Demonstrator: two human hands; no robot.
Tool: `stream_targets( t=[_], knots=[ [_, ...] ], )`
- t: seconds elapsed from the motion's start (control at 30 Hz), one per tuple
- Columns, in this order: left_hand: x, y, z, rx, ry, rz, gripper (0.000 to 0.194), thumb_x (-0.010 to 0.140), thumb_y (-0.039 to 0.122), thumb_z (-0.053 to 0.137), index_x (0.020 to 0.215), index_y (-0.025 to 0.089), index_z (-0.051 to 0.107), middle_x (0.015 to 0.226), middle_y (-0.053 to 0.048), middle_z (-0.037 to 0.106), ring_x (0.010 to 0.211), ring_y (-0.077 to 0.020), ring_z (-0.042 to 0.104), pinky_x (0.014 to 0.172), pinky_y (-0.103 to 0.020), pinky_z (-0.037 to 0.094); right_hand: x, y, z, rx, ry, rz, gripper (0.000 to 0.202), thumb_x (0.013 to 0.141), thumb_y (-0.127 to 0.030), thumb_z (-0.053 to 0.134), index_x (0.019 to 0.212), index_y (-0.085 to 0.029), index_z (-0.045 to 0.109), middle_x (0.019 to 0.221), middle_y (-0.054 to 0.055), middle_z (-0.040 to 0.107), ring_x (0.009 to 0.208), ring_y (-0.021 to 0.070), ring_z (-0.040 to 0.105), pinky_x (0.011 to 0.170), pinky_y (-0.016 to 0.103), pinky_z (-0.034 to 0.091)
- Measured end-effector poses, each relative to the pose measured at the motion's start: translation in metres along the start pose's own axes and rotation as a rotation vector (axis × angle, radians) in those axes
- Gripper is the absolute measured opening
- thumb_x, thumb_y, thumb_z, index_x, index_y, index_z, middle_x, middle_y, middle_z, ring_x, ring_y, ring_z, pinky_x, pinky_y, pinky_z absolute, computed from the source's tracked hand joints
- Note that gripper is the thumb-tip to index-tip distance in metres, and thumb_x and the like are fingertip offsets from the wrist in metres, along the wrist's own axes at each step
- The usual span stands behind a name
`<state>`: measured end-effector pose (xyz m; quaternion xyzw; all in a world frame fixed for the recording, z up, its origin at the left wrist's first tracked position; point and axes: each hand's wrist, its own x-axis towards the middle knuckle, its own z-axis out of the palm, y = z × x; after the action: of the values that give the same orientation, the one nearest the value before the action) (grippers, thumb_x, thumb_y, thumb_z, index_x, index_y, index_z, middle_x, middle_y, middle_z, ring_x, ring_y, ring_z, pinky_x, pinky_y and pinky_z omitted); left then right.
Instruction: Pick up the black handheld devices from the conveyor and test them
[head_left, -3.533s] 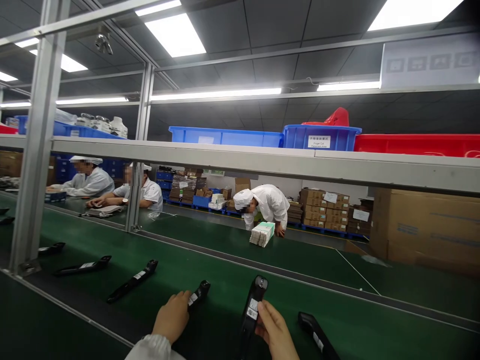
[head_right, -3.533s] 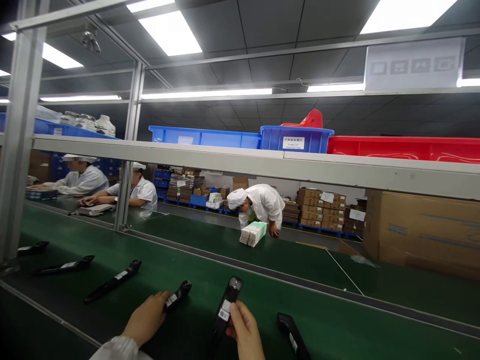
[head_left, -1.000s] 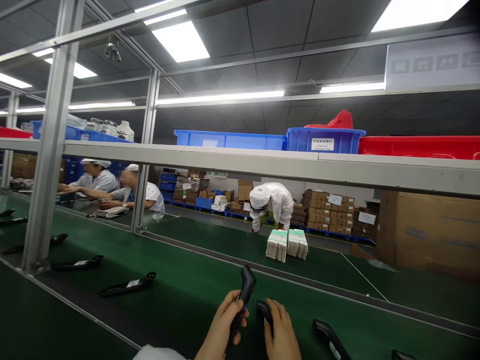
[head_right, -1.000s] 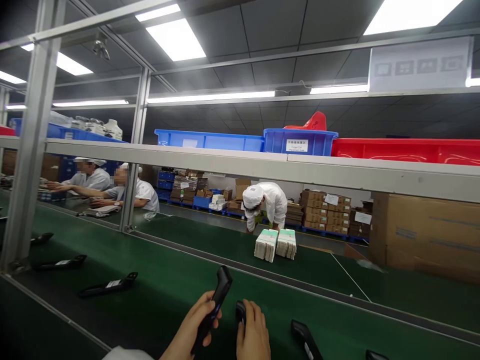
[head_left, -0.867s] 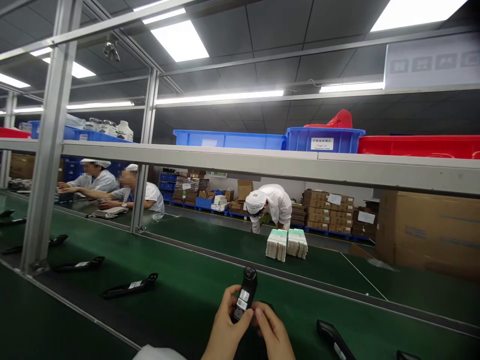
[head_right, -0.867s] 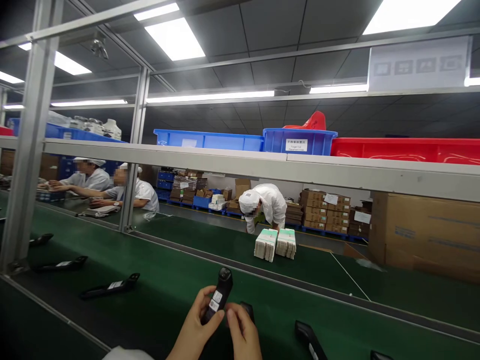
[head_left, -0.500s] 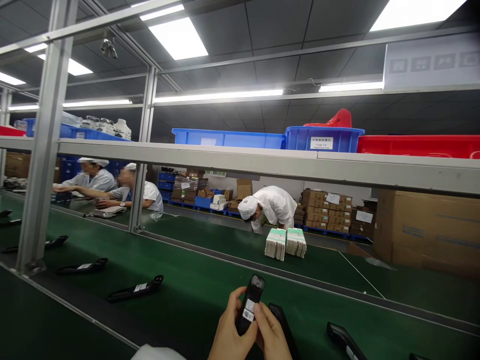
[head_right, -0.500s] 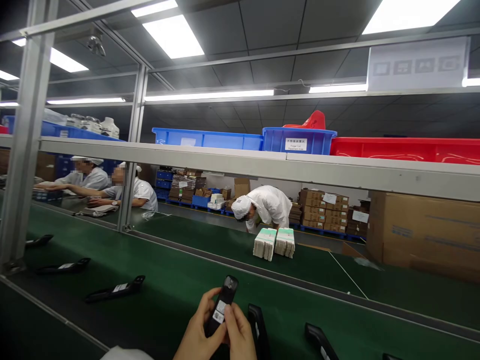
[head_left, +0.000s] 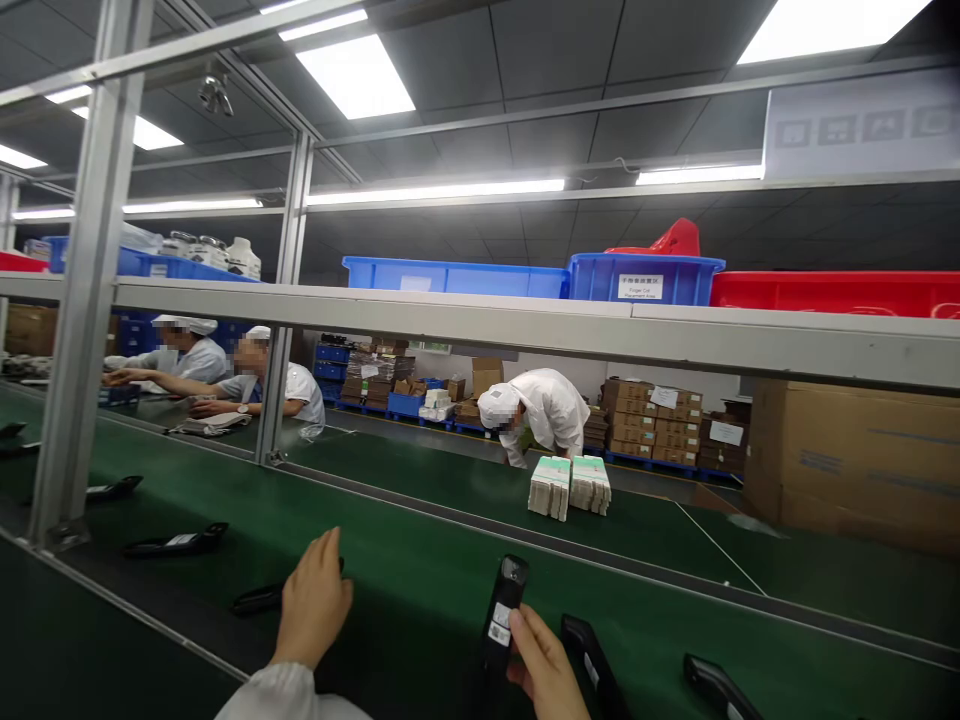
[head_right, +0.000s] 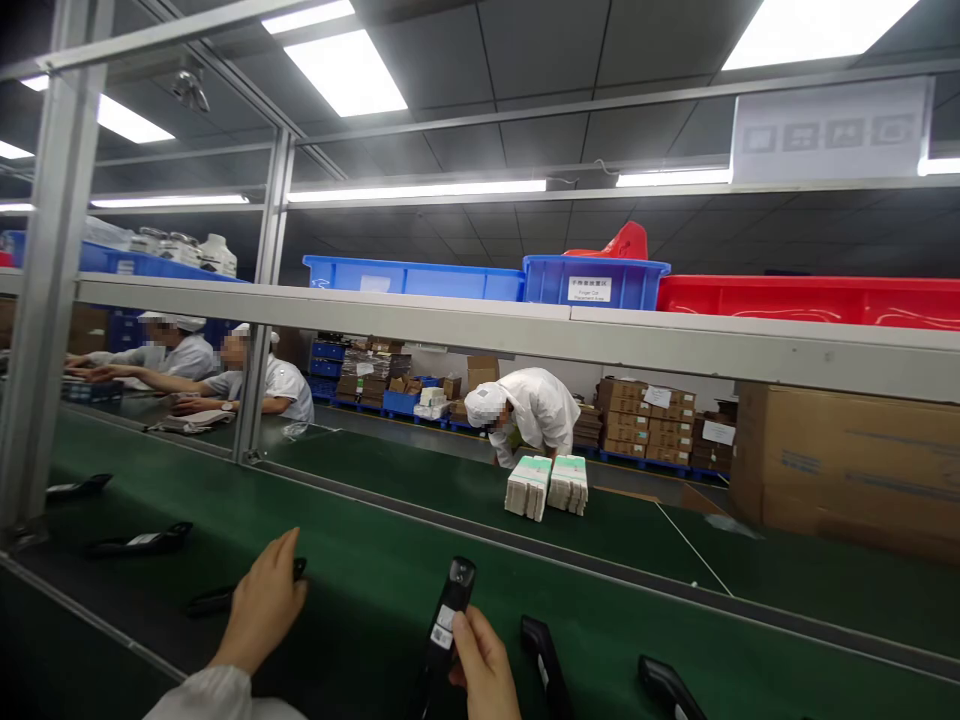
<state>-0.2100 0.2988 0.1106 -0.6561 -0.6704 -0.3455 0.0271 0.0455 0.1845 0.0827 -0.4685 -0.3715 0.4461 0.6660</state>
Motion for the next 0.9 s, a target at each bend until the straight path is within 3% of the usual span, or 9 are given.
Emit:
stream_targets(
  t=[0.1, 0.17, 0.27, 0.37, 0.47, 0.53, 0.67, 0.8, 0.9],
  knots=[
    [0.002, -0.020, 0.003, 0.199, -0.117, -0.228, 0.055, 0.076, 0.010, 0.032, 0.130, 0.004, 0.036, 0.137, -0.019, 0.040, 0.133, -0.0309, 0.025, 0.100, -0.053, 0.028, 0.000, 0.000, 0.000, 0.018, -0.038, -0.002, 0.059, 0.054, -0.068, 0.065, 0.088, -0.021, 0.071, 0.068, 0.004, 0.059, 0.063, 0.0158, 0.050, 0.050, 0.024, 0.038],
    [0.002, -0.025, 0.003, 0.245, -0.237, -0.245, 0.052, 0.076, 0.006, 0.030, 0.126, 0.009, 0.043, 0.136, -0.017, 0.043, 0.132, -0.0309, 0.028, 0.098, -0.058, 0.027, -0.001, -0.001, 0.000, 0.030, -0.074, 0.006, 0.059, 0.055, -0.068, 0.065, 0.088, -0.020, 0.071, 0.067, 0.003, 0.059, 0.062, 0.0147, 0.051, 0.050, 0.023, 0.038],
    [0.000, -0.020, 0.001, 0.253, -0.330, -0.151, 0.053, 0.074, 0.000, 0.027, 0.118, 0.015, 0.051, 0.128, -0.014, 0.051, 0.122, -0.0279, 0.043, 0.098, -0.057, 0.027, -0.005, -0.004, 0.002, 0.059, -0.109, 0.034, 0.059, 0.054, -0.068, 0.066, 0.088, -0.020, 0.070, 0.066, 0.002, 0.060, 0.061, 0.0133, 0.052, 0.051, 0.022, 0.038],
    [-0.005, -0.009, 0.001, 0.181, -0.429, 0.051, 0.051, 0.073, 0.003, 0.034, 0.117, 0.021, 0.053, 0.123, -0.008, 0.056, 0.107, -0.0213, 0.057, 0.095, -0.042, 0.037, -0.009, -0.009, 0.004, 0.082, -0.147, 0.059, 0.058, 0.055, -0.069, 0.065, 0.086, -0.020, 0.068, 0.069, 0.002, 0.064, 0.063, 0.0144, 0.055, 0.054, 0.023, 0.040],
    [-0.013, 0.005, 0.006, 0.112, -0.529, 0.206, 0.057, 0.070, 0.006, 0.042, 0.123, 0.023, 0.049, 0.125, -0.008, 0.056, 0.112, -0.0232, 0.054, 0.092, -0.040, 0.040, -0.014, -0.015, 0.007, 0.084, -0.176, 0.074, 0.058, 0.058, -0.069, 0.062, 0.086, -0.019, 0.065, 0.075, 0.005, 0.068, 0.069, 0.0179, 0.061, 0.060, 0.026, 0.043],
    [-0.018, 0.014, 0.011, 0.064, -0.520, 0.216, 0.056, 0.067, 0.007, 0.044, 0.121, 0.022, 0.052, 0.124, -0.010, 0.057, 0.115, -0.0268, 0.051, 0.093, -0.043, 0.039, -0.016, -0.019, 0.008, 0.092, -0.162, 0.108, 0.059, 0.059, -0.070, 0.060, 0.086, -0.018, 0.063, 0.078, 0.006, 0.069, 0.072, 0.0204, 0.063, 0.063, 0.028, 0.044],
    [-0.029, 0.037, 0.013, -0.374, -0.500, 0.057, 0.045, 0.068, 0.020, 0.052, 0.112, 0.019, 0.057, 0.116, -0.011, 0.061, 0.107, -0.0285, 0.056, 0.088, -0.041, 0.043, -0.015, -0.022, 0.006, 0.074, -0.131, 0.230, 0.065, 0.056, -0.075, 0.057, 0.086, -0.017, 0.060, 0.075, 0.006, 0.069, 0.067, 0.0213, 0.064, 0.058, 0.028, 0.043],
    [-0.045, 0.072, 0.004, -1.136, -0.672, -0.368, 0.047, 0.074, 0.043, 0.054, 0.113, 0.017, 0.054, 0.107, -0.011, 0.063, 0.093, -0.0223, 0.061, 0.065, -0.029, 0.051, -0.005, -0.013, -0.005, -0.083, -0.096, 0.258, 0.058, 0.055, -0.073, 0.058, 0.072, -0.018, 0.057, 0.058, 0.000, 0.061, 0.044, 0.0129, 0.053, 0.048, 0.025, 0.037],
    [-0.058, 0.097, -0.004, -1.522, -0.776, -0.580, 0.048, 0.077, 0.052, 0.052, 0.105, 0.013, 0.057, 0.098, -0.012, 0.065, 0.074, -0.0166, 0.062, 0.047, -0.021, 0.046, 0.004, -0.003, -0.018, -0.250, -0.051, 0.201, 0.043, 0.054, -0.059, 0.068, 0.070, -0.020, 0.058, 0.059, 0.001, 0.060, 0.050, 0.0149, 0.054, 0.053, 0.027, 0.039]
  ],
)
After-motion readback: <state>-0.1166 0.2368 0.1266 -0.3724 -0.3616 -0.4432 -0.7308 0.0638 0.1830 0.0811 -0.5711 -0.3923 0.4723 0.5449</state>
